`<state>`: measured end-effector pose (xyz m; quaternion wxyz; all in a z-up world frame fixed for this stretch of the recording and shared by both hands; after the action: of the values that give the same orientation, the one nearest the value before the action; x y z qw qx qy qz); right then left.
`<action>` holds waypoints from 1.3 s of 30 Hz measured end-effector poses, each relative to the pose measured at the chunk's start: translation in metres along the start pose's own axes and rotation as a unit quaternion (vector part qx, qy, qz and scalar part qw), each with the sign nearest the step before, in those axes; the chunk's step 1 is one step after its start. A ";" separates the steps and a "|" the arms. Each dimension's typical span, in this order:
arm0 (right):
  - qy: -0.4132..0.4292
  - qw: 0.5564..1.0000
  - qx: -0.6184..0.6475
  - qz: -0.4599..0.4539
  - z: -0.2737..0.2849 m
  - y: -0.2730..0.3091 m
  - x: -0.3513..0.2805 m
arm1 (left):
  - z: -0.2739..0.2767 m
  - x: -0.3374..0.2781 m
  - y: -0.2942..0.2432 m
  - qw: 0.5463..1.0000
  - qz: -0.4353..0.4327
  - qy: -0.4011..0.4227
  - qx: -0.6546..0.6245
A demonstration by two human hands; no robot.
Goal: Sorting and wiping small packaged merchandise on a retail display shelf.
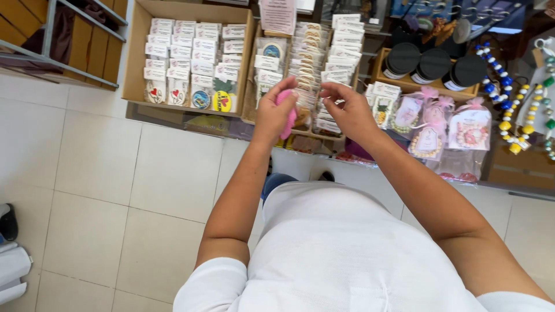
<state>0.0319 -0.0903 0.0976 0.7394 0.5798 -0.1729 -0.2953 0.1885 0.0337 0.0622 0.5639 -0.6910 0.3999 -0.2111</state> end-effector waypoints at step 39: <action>-0.001 0.828 -0.561 0.024 -0.175 -0.004 0.136 | 0.188 0.088 -0.049 0.978 0.148 0.146 -0.018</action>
<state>0.2398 -0.0449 0.0351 0.9441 0.0608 0.0080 -0.3238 0.3956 0.0814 0.0425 0.5121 -0.5958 0.5794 -0.2170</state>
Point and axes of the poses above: each hand's wrist, its own x-axis towards the middle knuckle, its own z-axis out of the back of the hand, y = z × x, the point moved 6 cm from there along x, towards the middle knuckle, and after that the axes turned 3 degrees about x, right-handed, at the moved point
